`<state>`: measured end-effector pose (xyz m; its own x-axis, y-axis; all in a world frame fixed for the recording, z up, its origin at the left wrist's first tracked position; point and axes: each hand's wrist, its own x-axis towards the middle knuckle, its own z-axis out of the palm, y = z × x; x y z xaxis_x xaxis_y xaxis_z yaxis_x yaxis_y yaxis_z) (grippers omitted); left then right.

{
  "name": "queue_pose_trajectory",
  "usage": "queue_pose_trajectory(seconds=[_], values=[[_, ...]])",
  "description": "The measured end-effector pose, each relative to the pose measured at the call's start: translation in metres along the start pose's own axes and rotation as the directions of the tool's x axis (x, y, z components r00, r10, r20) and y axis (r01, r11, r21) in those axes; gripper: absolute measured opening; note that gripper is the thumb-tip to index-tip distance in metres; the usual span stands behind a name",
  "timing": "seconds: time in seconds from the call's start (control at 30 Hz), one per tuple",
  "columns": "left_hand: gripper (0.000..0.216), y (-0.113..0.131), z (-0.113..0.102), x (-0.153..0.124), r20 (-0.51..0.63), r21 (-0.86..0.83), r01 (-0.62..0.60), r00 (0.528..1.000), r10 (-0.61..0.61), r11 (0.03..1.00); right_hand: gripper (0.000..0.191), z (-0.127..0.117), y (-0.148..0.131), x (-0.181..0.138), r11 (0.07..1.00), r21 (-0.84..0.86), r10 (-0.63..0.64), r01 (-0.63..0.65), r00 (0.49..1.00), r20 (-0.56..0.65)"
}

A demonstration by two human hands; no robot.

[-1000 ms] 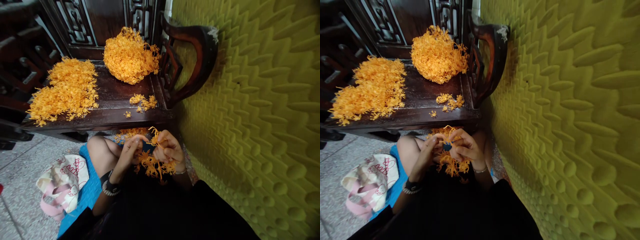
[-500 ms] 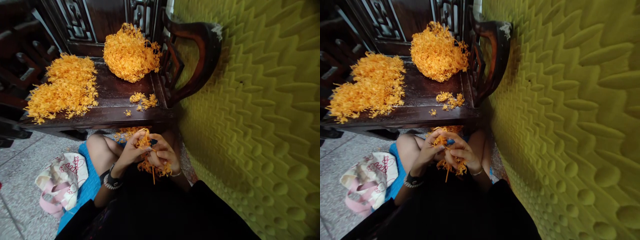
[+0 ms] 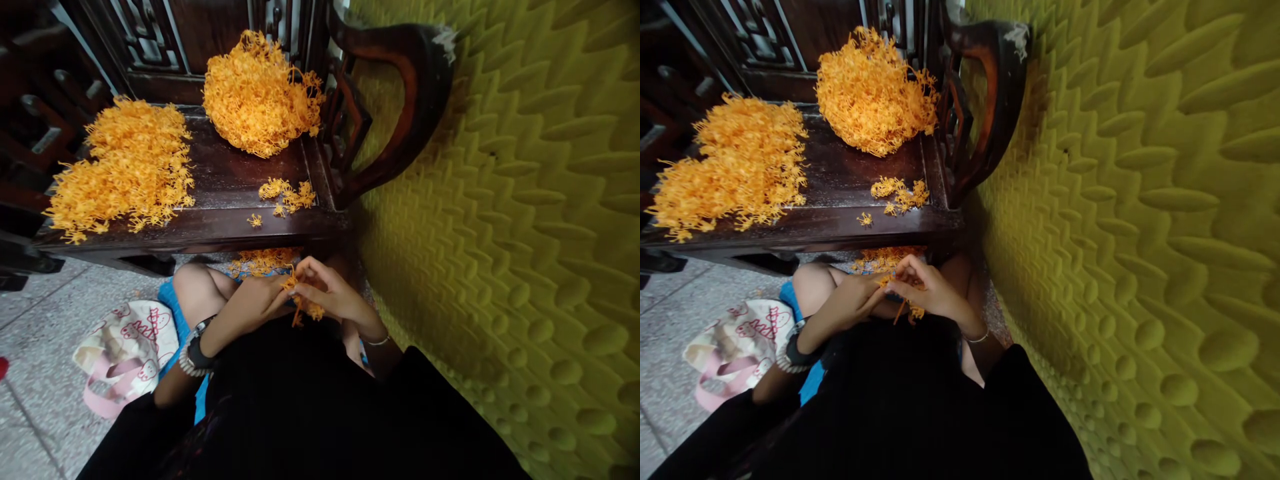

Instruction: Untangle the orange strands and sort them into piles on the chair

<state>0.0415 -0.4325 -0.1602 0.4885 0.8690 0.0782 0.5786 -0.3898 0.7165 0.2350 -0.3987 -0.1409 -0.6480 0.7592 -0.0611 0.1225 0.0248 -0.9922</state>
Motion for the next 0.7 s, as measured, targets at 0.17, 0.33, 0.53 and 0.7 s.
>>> queue_pose_trajectory(seconds=[0.17, 0.33, 0.53, 0.7], values=[[0.043, -0.002, 0.001, -0.007, -0.072, -0.180, 0.095, 0.991, -0.110, 0.979, 0.047, 0.003, -0.006, 0.001, 0.951, -0.291, -0.082, 0.106, 0.992, 0.093], [0.042, -0.005, 0.000, -0.010, -0.184, -0.308, 0.119, 0.966, -0.182, 0.944, 0.022, 0.007, -0.012, 0.010, 0.883, -0.443, -0.173, 0.153, 0.985, -0.005], [0.049, 0.000, -0.005, -0.019, -0.019, -0.620, 0.170, 0.973, -0.232, 0.766, 0.036, 0.007, -0.019, 0.012, 0.943, -0.294, -0.139, 0.158, 0.987, 0.086], [0.050, 0.012, -0.009, -0.026, -0.003, -0.649, 0.153, 0.979, -0.204, 0.745, 0.040, 0.014, -0.028, 0.005, 1.000, 0.003, -0.023, 0.023, 0.996, 0.085]])
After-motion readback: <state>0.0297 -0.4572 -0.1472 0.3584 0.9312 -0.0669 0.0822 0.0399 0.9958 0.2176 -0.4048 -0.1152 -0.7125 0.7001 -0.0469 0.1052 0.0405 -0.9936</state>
